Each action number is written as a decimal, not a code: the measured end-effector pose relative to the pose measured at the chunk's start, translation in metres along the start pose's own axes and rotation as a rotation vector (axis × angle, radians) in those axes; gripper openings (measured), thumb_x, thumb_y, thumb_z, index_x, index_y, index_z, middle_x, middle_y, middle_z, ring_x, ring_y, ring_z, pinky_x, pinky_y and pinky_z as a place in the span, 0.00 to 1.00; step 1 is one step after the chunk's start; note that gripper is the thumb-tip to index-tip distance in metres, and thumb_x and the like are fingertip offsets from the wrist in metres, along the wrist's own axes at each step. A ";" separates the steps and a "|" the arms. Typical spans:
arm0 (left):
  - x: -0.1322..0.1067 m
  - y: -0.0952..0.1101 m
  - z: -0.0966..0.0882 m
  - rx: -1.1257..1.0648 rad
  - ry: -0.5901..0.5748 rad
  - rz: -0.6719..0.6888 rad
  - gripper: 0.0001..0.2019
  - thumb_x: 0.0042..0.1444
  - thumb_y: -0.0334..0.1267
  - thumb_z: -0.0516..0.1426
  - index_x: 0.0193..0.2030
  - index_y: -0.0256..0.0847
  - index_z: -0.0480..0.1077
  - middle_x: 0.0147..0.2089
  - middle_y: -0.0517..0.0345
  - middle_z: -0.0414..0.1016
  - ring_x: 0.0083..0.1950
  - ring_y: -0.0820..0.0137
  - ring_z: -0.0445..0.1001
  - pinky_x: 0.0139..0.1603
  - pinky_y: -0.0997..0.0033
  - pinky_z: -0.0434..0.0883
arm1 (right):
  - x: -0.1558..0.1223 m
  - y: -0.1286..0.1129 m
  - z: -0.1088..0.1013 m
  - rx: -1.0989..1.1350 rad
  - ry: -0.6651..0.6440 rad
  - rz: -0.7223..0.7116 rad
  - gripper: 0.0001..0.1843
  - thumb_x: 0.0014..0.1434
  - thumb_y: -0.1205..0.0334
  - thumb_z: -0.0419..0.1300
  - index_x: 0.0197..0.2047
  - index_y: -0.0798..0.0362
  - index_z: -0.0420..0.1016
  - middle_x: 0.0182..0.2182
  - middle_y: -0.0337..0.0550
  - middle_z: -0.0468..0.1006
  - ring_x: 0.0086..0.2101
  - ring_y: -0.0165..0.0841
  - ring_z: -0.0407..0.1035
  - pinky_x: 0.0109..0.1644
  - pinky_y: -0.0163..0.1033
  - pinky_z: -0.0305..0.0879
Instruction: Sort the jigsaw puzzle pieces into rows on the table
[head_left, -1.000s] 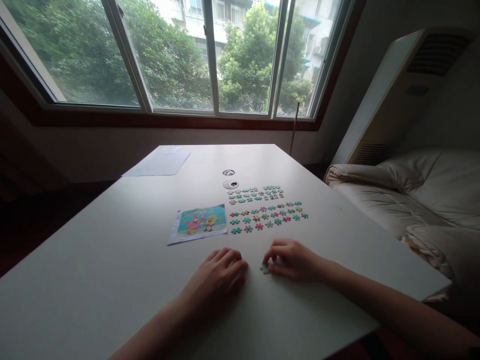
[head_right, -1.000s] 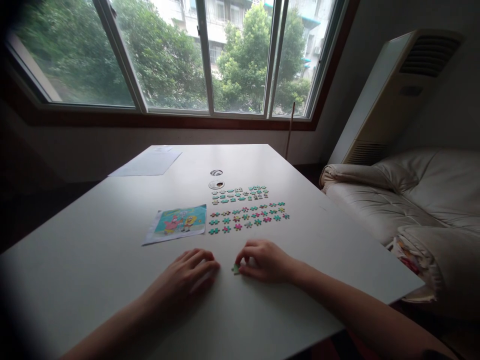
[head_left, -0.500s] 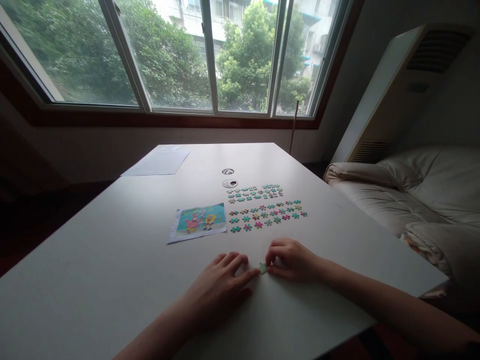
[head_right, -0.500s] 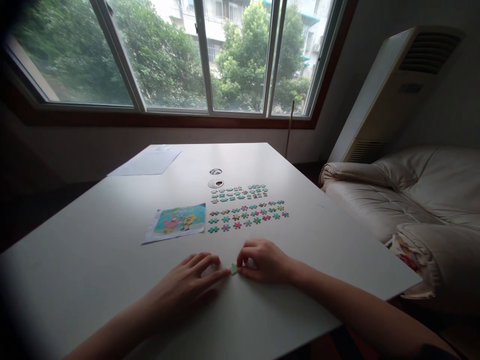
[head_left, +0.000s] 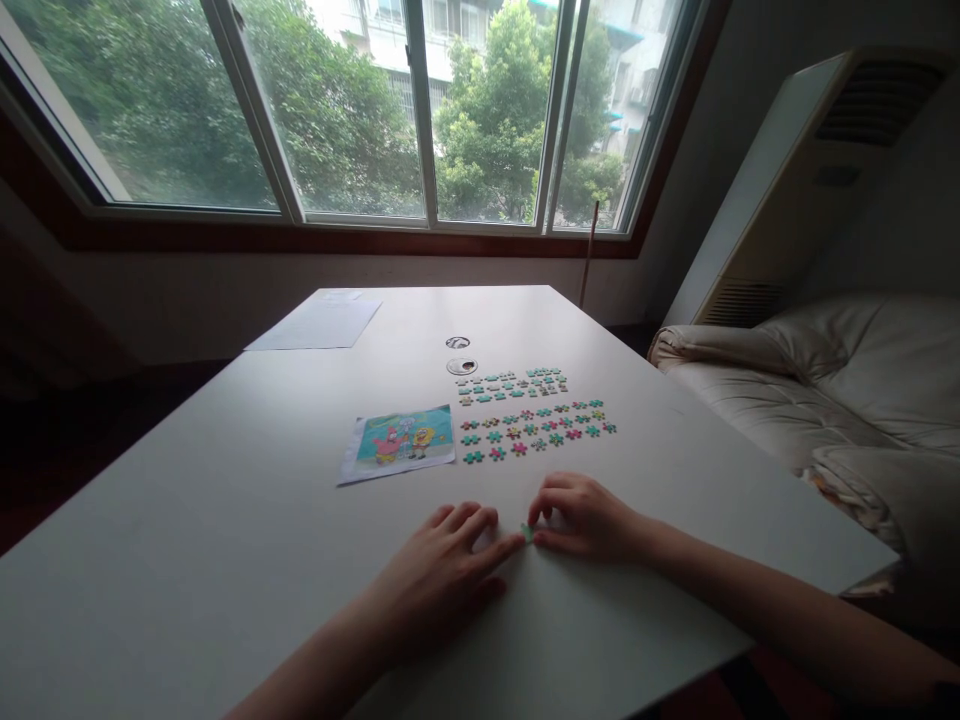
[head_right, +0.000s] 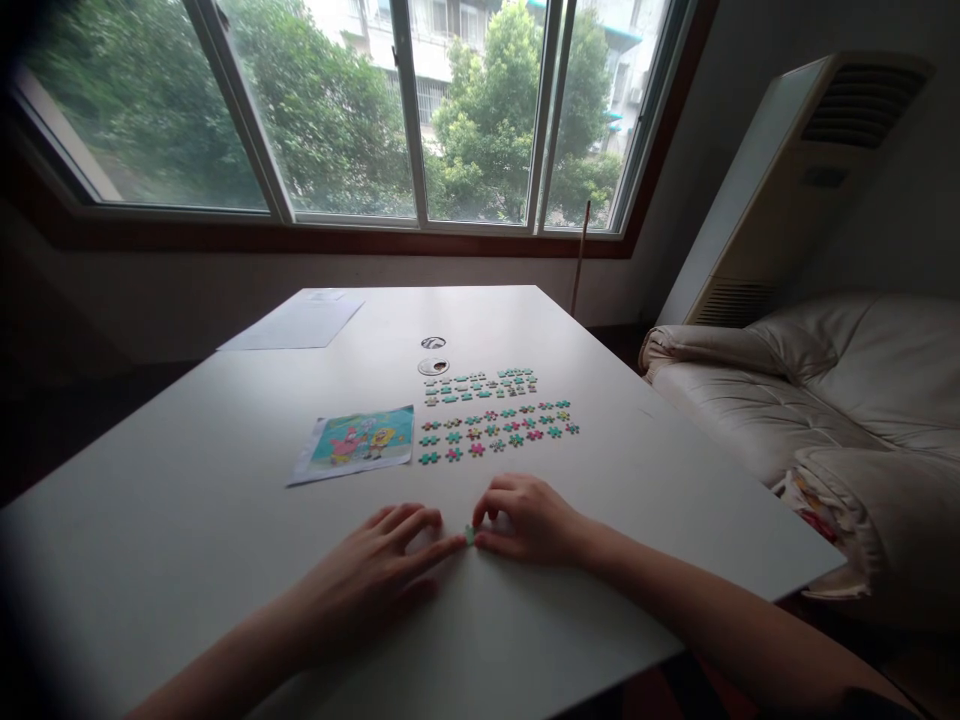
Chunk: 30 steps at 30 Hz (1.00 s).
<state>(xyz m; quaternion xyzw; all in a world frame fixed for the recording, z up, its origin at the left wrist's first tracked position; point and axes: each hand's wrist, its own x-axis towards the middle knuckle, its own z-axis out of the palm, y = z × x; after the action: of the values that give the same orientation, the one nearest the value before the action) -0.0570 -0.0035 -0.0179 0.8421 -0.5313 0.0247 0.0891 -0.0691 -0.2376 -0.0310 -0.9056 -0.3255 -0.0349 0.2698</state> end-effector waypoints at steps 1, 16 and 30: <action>0.000 0.001 -0.001 -0.002 -0.006 0.000 0.18 0.57 0.38 0.51 0.55 0.49 0.58 0.47 0.53 0.64 0.47 0.63 0.63 0.48 0.62 0.62 | 0.000 0.000 0.001 0.002 0.002 0.003 0.07 0.52 0.61 0.59 0.35 0.54 0.71 0.29 0.40 0.69 0.30 0.29 0.62 0.35 0.33 0.57; -0.003 -0.007 -0.009 0.108 -0.051 0.027 0.18 0.56 0.38 0.51 0.54 0.48 0.58 0.48 0.52 0.65 0.47 0.60 0.63 0.46 0.59 0.62 | 0.002 -0.001 0.005 0.012 0.022 0.024 0.08 0.51 0.58 0.60 0.34 0.53 0.71 0.29 0.40 0.70 0.30 0.29 0.63 0.35 0.33 0.57; -0.008 -0.012 -0.002 0.103 -0.055 0.027 0.21 0.58 0.39 0.49 0.58 0.53 0.54 0.51 0.52 0.64 0.50 0.58 0.62 0.47 0.56 0.62 | 0.006 -0.002 0.009 0.031 0.017 0.006 0.08 0.53 0.57 0.59 0.34 0.53 0.72 0.27 0.38 0.70 0.28 0.27 0.62 0.36 0.33 0.56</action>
<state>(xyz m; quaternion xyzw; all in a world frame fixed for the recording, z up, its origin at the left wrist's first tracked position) -0.0495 0.0088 -0.0183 0.8387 -0.5429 0.0302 0.0307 -0.0663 -0.2287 -0.0362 -0.9021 -0.3208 -0.0367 0.2864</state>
